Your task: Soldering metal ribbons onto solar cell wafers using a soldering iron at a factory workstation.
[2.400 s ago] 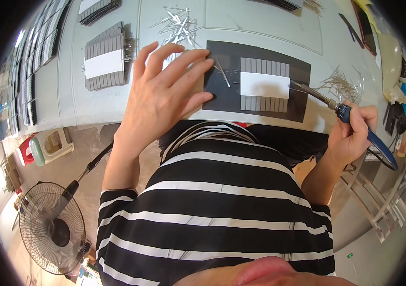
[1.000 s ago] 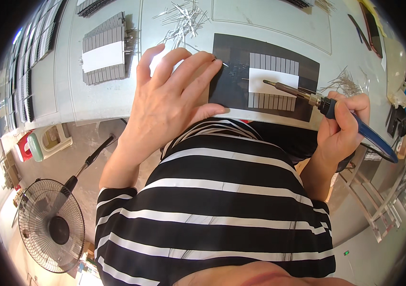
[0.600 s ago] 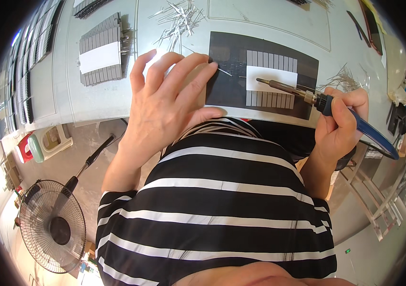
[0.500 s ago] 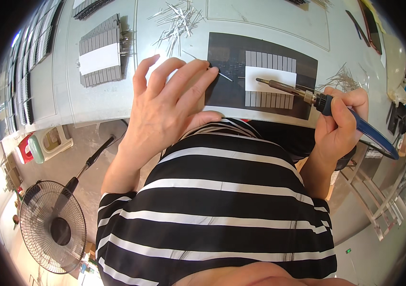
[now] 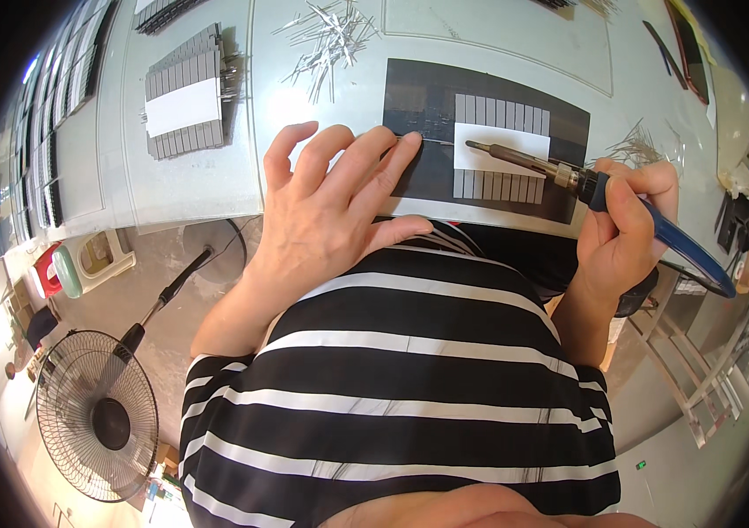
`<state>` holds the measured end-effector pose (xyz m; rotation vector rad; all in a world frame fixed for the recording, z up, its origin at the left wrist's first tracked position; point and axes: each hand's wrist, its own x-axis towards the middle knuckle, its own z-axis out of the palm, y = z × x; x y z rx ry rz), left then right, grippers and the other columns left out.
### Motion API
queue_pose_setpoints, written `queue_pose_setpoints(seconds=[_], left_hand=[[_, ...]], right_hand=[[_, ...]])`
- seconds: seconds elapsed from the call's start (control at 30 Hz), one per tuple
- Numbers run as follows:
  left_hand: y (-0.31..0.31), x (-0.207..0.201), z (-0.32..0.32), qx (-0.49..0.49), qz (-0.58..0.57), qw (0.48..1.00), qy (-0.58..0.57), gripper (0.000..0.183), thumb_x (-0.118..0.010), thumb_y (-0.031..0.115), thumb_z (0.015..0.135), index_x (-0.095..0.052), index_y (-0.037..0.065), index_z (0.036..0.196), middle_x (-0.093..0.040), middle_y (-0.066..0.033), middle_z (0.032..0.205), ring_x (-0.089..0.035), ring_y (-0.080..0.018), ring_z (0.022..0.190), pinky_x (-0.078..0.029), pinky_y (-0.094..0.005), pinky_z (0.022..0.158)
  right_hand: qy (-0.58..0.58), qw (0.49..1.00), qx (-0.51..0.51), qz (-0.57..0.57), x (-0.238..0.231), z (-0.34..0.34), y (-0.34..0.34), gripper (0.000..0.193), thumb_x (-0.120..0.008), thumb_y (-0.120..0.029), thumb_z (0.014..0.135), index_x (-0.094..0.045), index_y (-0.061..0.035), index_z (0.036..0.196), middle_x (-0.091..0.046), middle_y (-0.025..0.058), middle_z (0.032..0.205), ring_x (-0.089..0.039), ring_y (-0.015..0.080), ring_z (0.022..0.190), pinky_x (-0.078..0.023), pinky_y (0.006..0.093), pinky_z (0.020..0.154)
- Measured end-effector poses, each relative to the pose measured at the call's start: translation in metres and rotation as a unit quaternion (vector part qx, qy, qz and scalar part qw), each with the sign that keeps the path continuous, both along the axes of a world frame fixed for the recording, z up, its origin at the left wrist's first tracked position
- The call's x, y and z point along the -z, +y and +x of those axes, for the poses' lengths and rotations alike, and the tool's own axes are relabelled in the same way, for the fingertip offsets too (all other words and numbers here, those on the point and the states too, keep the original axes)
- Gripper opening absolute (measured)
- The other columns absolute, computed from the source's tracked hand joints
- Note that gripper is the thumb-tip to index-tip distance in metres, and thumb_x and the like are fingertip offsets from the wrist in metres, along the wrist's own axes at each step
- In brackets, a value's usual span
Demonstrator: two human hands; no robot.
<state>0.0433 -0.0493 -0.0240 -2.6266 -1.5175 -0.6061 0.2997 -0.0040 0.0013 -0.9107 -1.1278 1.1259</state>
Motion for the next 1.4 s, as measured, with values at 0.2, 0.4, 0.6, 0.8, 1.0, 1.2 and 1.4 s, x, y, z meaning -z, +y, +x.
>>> queue_pose_setpoints(seconds=[0.2, 0.4, 0.6, 0.8, 1.0, 1.2, 1.4], left_hand=[[-0.001, 0.001, 0.000, -0.001, 0.002, 1.000, -0.001, 0.060, -0.066, 0.055, 0.082, -0.066, 0.010, 0.121, -0.058, 0.0014, 0.113, -0.049, -0.0202, 0.104, -0.032, -0.0430, 0.100], [-0.003, 0.003, -0.001, -0.006, 0.000, 1.000, -0.006, 0.059, -0.067, 0.053, 0.080, -0.067, 0.011, 0.121, -0.059, 0.0013, 0.112, -0.048, -0.0204, 0.104, -0.032, -0.0421, 0.099], [-0.008, -0.002, -0.004, -0.017, -0.016, 0.999, 0.022, 0.063, -0.066, 0.059, 0.081, -0.066, 0.016, 0.127, -0.058, -0.0003, 0.116, -0.046, -0.0218, 0.104, -0.032, -0.0420, 0.100], [-0.009, -0.002, -0.003, -0.017, -0.007, 0.999, 0.041, 0.063, -0.067, 0.059, 0.081, -0.066, 0.015, 0.127, -0.058, 0.0001, 0.116, -0.046, -0.0215, 0.104, -0.032, -0.0418, 0.100], [-0.008, -0.003, -0.003, -0.018, -0.003, 0.998, 0.053, 0.064, -0.066, 0.060, 0.081, -0.065, 0.017, 0.129, -0.058, 0.0012, 0.115, -0.047, -0.0209, 0.104, -0.032, -0.0411, 0.100], [-0.006, -0.004, -0.001, -0.018, -0.005, 0.998, 0.052, 0.062, -0.063, 0.062, 0.082, -0.064, 0.024, 0.131, -0.057, 0.0012, 0.114, -0.047, -0.0202, 0.104, -0.031, -0.0411, 0.100], [-0.006, -0.004, 0.000, -0.020, -0.015, 0.998, 0.052, 0.061, -0.063, 0.063, 0.082, -0.064, 0.027, 0.130, -0.057, 0.0003, 0.114, -0.047, -0.0205, 0.103, -0.030, -0.0412, 0.099]], right_hand=[[-0.029, 0.999, 0.019, -0.026, -0.002, -0.005, -0.003, 0.013, -0.066, 0.001, 0.080, -0.054, 0.0008, 0.084, -0.060, 0.0067, 0.073, -0.046, 0.0050, 0.062, -0.037, 0.0200, 0.058], [-0.114, 0.993, 0.031, -0.028, -0.003, -0.009, -0.004, 0.009, -0.058, 0.000, 0.083, -0.049, 0.0005, 0.082, -0.052, 0.0040, 0.061, -0.027, 0.0028, 0.045, -0.039, 0.0230, 0.068], [-0.066, 0.998, 0.010, -0.016, 0.001, -0.006, -0.004, 0.013, -0.069, -0.001, 0.081, -0.056, 0.0001, 0.085, -0.061, 0.0050, 0.075, -0.050, 0.0048, 0.065, -0.039, 0.0192, 0.060], [-0.058, 0.998, 0.009, -0.016, -0.001, -0.008, -0.005, 0.013, -0.069, -0.001, 0.081, -0.056, 0.0000, 0.085, -0.061, 0.0054, 0.075, -0.050, 0.0048, 0.064, -0.039, 0.0192, 0.060], [-0.121, 0.991, 0.037, -0.031, -0.003, -0.011, -0.004, 0.009, -0.059, -0.002, 0.083, -0.051, 0.0007, 0.083, -0.052, 0.0023, 0.061, -0.028, 0.0019, 0.045, -0.045, 0.0249, 0.079], [-0.122, 0.991, 0.031, -0.037, -0.006, -0.011, -0.004, 0.009, -0.058, -0.001, 0.083, -0.050, 0.0003, 0.081, -0.051, 0.0018, 0.061, -0.028, 0.0017, 0.045, -0.045, 0.0253, 0.080], [-0.128, 0.991, 0.034, -0.036, -0.004, -0.010, -0.004, 0.009, -0.059, -0.002, 0.083, -0.050, 0.0008, 0.082, -0.053, 0.0039, 0.062, -0.030, 0.0026, 0.046, -0.044, 0.0246, 0.078]])
